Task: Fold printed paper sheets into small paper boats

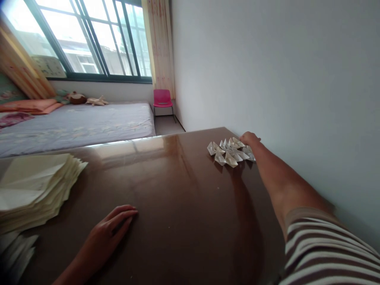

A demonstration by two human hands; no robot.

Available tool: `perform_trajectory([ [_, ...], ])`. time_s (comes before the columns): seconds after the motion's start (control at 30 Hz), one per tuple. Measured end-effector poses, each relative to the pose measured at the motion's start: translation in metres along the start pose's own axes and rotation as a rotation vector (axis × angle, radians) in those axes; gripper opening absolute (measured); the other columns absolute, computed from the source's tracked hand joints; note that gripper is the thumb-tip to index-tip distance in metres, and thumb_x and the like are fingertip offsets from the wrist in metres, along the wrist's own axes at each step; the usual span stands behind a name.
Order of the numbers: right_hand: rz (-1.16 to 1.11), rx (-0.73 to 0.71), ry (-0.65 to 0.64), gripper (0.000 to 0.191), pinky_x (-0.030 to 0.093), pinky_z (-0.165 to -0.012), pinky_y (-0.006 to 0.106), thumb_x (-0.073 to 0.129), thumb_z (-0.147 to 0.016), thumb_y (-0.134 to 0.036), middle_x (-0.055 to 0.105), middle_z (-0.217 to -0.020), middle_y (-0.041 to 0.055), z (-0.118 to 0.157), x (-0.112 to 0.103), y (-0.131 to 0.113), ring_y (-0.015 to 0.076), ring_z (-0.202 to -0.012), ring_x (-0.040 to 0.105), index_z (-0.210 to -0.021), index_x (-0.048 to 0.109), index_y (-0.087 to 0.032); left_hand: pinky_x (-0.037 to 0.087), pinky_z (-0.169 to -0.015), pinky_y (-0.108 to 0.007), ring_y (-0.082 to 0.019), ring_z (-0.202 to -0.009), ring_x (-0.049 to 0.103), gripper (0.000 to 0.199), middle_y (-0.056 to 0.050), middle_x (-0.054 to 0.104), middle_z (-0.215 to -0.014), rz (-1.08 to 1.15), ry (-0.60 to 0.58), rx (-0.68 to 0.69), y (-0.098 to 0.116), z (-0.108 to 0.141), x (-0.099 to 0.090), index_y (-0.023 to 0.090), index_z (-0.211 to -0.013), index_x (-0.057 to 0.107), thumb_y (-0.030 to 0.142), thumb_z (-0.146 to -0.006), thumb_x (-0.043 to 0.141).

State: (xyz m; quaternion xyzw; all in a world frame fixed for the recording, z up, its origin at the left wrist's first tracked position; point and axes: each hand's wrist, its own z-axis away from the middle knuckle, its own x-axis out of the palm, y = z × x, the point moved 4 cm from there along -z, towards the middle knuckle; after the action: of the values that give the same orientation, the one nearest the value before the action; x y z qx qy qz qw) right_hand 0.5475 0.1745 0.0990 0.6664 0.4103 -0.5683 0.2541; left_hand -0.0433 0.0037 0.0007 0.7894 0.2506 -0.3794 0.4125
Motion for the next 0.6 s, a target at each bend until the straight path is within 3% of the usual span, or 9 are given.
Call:
perform_trajectory([
  [0.1,-0.04,-0.142,0.049,0.034,0.041,-0.087,0.047,0.044,-0.09,-0.035,0.066,-0.111,0.0173,0.037,-0.011,-0.031,0.032,-0.109,0.054,-0.098,0.072,-0.017,0.054,-0.082,-0.025,-0.015,-0.09,0.067,0.026,-0.003,0.065,-0.109,0.003,-0.015,0.005,0.005,0.001,0.0,0.026,-0.099,0.069,0.034,-0.092,0.046],
  [0.17,-0.12,-0.35,0.111,0.037,0.038,-0.094,0.046,0.038,-0.094,-0.034,0.064,-0.118,0.016,0.079,-0.01,-0.065,0.0311,-0.118,0.049,-0.103,0.07,-0.017,0.053,-0.086,-0.026,-0.015,-0.094,0.065,0.026,-0.003,0.065,-0.108,0.005,-0.018,0.01,0.011,0.003,-0.001,0.025,-0.1,0.068,0.028,-0.092,0.044],
  [0.27,-0.252,-0.662,0.014,0.028,0.044,-0.094,0.036,0.045,-0.091,-0.037,0.07,-0.107,0.0051,0.167,0.01,-0.116,0.0226,-0.105,0.058,-0.094,0.071,-0.025,0.051,-0.089,-0.029,-0.016,-0.097,0.061,0.026,-0.004,0.067,-0.104,-0.055,-0.054,0.068,0.027,0.005,-0.005,0.023,-0.1,0.067,0.021,-0.092,0.043],
  [0.4,-0.403,-1.239,-0.241,0.026,0.049,-0.086,0.04,0.045,-0.092,-0.039,0.071,-0.102,0.0028,0.304,0.029,-0.16,0.0233,-0.099,0.062,-0.091,0.07,-0.03,0.052,-0.079,-0.028,-0.019,-0.098,0.059,0.023,-0.004,0.067,-0.104,-0.213,-0.212,0.09,0.054,0.009,-0.012,0.024,-0.095,0.068,0.02,-0.09,0.045],
  [0.5,-0.423,-1.339,-0.258,0.024,0.049,-0.089,0.044,0.048,-0.09,-0.038,0.067,-0.115,0.0024,0.357,0.03,-0.169,0.0249,-0.107,0.059,-0.104,0.066,-0.032,0.052,-0.077,-0.031,-0.021,-0.093,0.061,0.02,-0.005,0.066,-0.105,-0.292,-0.279,0.049,0.069,0.014,-0.031,0.025,-0.099,0.067,0.022,-0.086,0.051],
  [0.6,-0.455,-1.341,-0.278,0.025,0.049,-0.092,0.045,0.048,-0.09,-0.037,0.065,-0.118,0.0035,0.368,0.029,-0.169,0.0249,-0.11,0.057,-0.108,0.064,-0.031,0.051,-0.082,-0.036,-0.027,-0.1,0.061,0.026,-0.009,0.065,-0.111,-0.351,-0.232,-0.072,0.06,0.026,-0.075,0.024,-0.105,0.066,0.026,-0.079,0.064],
])
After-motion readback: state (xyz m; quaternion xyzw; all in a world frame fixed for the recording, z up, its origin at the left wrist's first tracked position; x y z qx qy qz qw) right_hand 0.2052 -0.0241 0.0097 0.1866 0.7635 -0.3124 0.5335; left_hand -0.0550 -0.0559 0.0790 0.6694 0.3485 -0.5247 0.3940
